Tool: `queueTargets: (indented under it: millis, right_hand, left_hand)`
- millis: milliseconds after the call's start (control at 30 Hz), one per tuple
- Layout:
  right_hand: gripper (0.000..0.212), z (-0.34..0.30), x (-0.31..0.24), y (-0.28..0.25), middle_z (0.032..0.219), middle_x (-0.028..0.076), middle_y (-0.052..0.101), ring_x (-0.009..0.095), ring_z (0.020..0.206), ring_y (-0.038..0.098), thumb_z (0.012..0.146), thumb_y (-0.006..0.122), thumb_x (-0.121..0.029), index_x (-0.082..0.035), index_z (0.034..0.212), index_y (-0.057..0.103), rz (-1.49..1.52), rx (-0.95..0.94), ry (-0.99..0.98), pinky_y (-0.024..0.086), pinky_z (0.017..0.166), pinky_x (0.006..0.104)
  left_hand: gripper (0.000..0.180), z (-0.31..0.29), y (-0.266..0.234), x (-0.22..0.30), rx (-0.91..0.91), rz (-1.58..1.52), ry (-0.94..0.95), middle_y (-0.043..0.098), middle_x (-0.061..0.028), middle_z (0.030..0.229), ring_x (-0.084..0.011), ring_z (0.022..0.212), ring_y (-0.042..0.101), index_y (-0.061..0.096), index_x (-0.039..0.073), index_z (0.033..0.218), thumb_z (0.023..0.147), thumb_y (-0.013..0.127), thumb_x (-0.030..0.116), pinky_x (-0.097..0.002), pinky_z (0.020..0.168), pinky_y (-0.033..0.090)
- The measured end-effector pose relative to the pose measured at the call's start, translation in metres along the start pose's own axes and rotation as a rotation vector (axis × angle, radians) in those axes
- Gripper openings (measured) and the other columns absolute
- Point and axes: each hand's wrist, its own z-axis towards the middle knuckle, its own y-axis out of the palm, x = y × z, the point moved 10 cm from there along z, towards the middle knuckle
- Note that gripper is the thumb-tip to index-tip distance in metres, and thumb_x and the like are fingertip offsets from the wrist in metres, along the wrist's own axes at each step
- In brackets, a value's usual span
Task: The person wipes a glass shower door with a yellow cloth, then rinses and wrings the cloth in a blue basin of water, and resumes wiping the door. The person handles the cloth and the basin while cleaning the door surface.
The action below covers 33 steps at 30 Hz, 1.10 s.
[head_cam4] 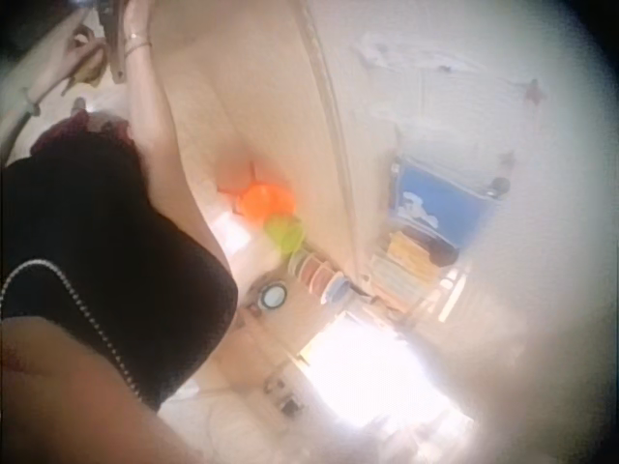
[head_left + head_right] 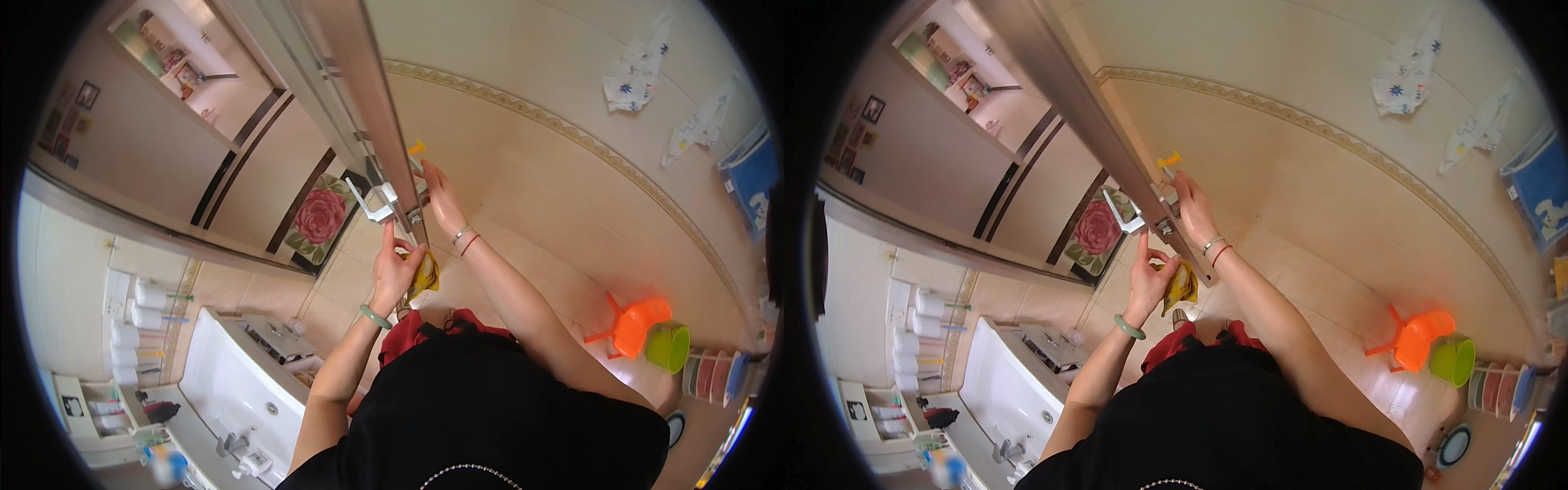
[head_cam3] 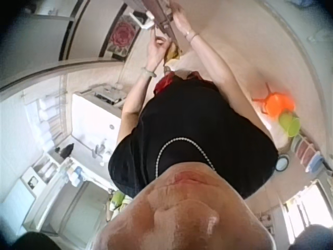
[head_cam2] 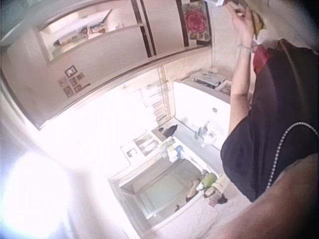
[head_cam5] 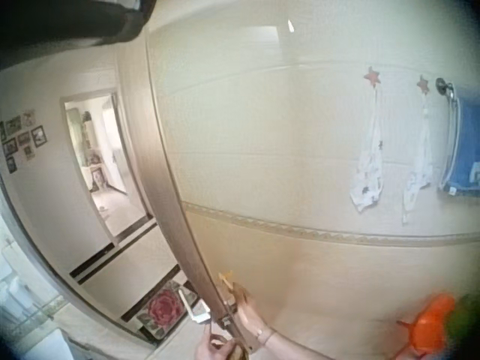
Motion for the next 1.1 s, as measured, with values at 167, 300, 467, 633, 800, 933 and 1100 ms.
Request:
queueTargets:
  millis: [167,300,467,633,800,933,1100]
  right_hand:
    - [0.069,-0.007,-0.009,-0.062,0.118,0.009,0.059,0.018,0.107,0.054,0.104,0.038,-0.051,0.003,0.147,0.037,0.003,0.192,-0.128,0.04,0.097,0.0289]
    - [0.068,0.001,-0.024,-0.094,0.142,0.01,0.047,0.019,0.132,0.042,0.105,0.035,-0.05,0.001,0.149,0.033,0.095,0.267,-0.254,0.03,0.111,0.0301]
    - [0.068,0.011,-0.05,-0.131,0.152,0.014,0.039,0.022,0.141,0.034,0.103,0.044,-0.046,0.002,0.149,0.033,0.002,0.338,-0.344,0.024,0.117,0.0321]
    - [0.068,0.035,-0.072,-0.162,0.138,0.015,0.052,0.022,0.125,0.05,0.097,0.058,-0.043,0.002,0.144,0.038,-0.12,0.45,-0.381,0.039,0.105,0.0324]
    - [0.063,0.071,-0.076,-0.193,0.121,0.015,0.061,0.022,0.111,0.058,0.095,0.064,-0.04,0.003,0.135,0.045,-0.12,0.58,-0.35,0.046,0.096,0.0336]
    - [0.062,0.096,-0.084,-0.228,0.119,0.015,0.062,0.023,0.109,0.058,0.094,0.062,-0.044,0.003,0.132,0.049,-0.217,0.697,-0.385,0.046,0.095,0.0344]
    - [0.067,0.142,-0.071,-0.261,0.131,0.019,0.056,0.025,0.118,0.055,0.094,0.062,-0.045,0.003,0.137,0.046,-0.243,0.669,-0.359,0.042,0.102,0.0354]
  left_hand:
    - [0.076,0.038,0.04,0.022,-0.023,-0.114,0.067,0.063,-0.0069,0.089,-0.012,0.059,0.059,0.032,0.003,0.146,0.085,0.074,0.016,-0.0278,0.054,0.048]
    - [0.05,0.079,0.079,0.04,-0.096,-0.253,0.126,0.064,-0.0088,0.107,-0.0145,0.082,0.064,0.048,-0.003,0.13,0.09,0.071,0.017,-0.0274,0.07,0.052]
    - [0.043,0.116,0.125,0.05,-0.246,-0.729,-0.033,0.067,-0.0106,0.11,-0.0173,0.105,0.059,0.061,-0.006,0.116,0.102,0.054,0.033,-0.0284,0.094,0.044]
    - [0.047,0.153,0.167,0.061,-0.396,-0.859,-0.171,0.065,-0.0066,0.101,-0.0116,0.087,0.058,0.064,-0.002,0.112,0.103,0.05,0.043,-0.0262,0.075,0.049]
    - [0.04,0.19,0.186,0.088,-0.365,-0.99,-0.187,0.064,-0.004,0.094,-0.0102,0.08,0.057,0.065,0.0,0.108,0.101,0.056,0.038,-0.0252,0.07,0.049]
    - [0.032,0.22,0.211,0.105,-0.445,-0.976,-0.183,0.063,-0.0024,0.088,-0.0092,0.076,0.057,0.064,0.003,0.103,0.099,0.061,0.035,-0.0248,0.066,0.048]
    - [0.034,0.259,0.244,0.092,-0.403,-0.845,-0.175,0.063,-0.0019,0.089,-0.0086,0.079,0.056,0.065,0.004,0.106,0.097,0.064,0.037,-0.0273,0.071,0.048]
